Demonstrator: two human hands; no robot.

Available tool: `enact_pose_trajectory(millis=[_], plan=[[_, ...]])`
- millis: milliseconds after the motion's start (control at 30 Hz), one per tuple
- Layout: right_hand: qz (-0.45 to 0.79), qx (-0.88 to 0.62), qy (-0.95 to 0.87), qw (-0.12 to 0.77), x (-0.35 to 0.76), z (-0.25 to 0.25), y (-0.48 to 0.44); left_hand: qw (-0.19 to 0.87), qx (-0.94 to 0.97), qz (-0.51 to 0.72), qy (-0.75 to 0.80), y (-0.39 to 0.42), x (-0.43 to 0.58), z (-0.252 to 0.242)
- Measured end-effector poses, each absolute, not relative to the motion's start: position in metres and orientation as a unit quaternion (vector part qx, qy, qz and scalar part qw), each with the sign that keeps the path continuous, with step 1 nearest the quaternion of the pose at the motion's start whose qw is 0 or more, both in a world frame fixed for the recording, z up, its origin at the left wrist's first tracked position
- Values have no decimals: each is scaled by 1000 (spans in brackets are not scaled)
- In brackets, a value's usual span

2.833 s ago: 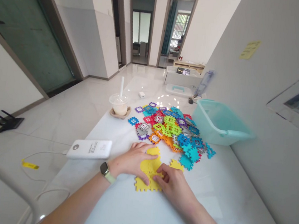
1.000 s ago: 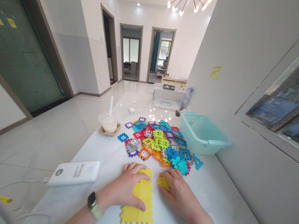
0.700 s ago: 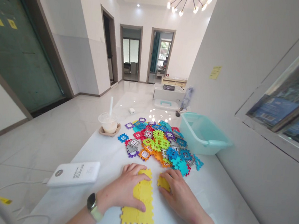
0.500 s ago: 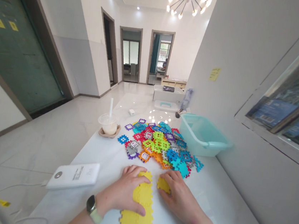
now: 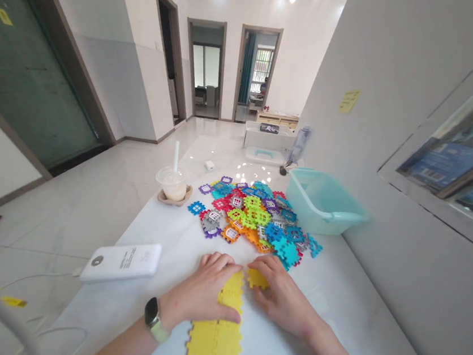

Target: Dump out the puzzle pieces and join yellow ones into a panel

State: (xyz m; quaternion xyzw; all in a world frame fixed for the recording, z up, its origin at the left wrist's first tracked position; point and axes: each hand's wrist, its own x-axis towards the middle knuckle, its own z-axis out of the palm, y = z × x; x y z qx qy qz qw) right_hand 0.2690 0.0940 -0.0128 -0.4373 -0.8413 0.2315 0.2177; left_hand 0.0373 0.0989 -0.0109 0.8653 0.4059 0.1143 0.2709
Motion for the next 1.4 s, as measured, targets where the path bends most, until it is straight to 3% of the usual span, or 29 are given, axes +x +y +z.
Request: enact_pose_trajectory(millis=[233,667,1400], plan=[[211,-433,-849,217,275,-15,98,241,861,129,428,98,42,-18],[282,-404,-848,195,269,-19,94,240,852,151,440,98,45,-21],[235,-382,-883,138,263,-4,93,266,843,162,438,96,44,-19]])
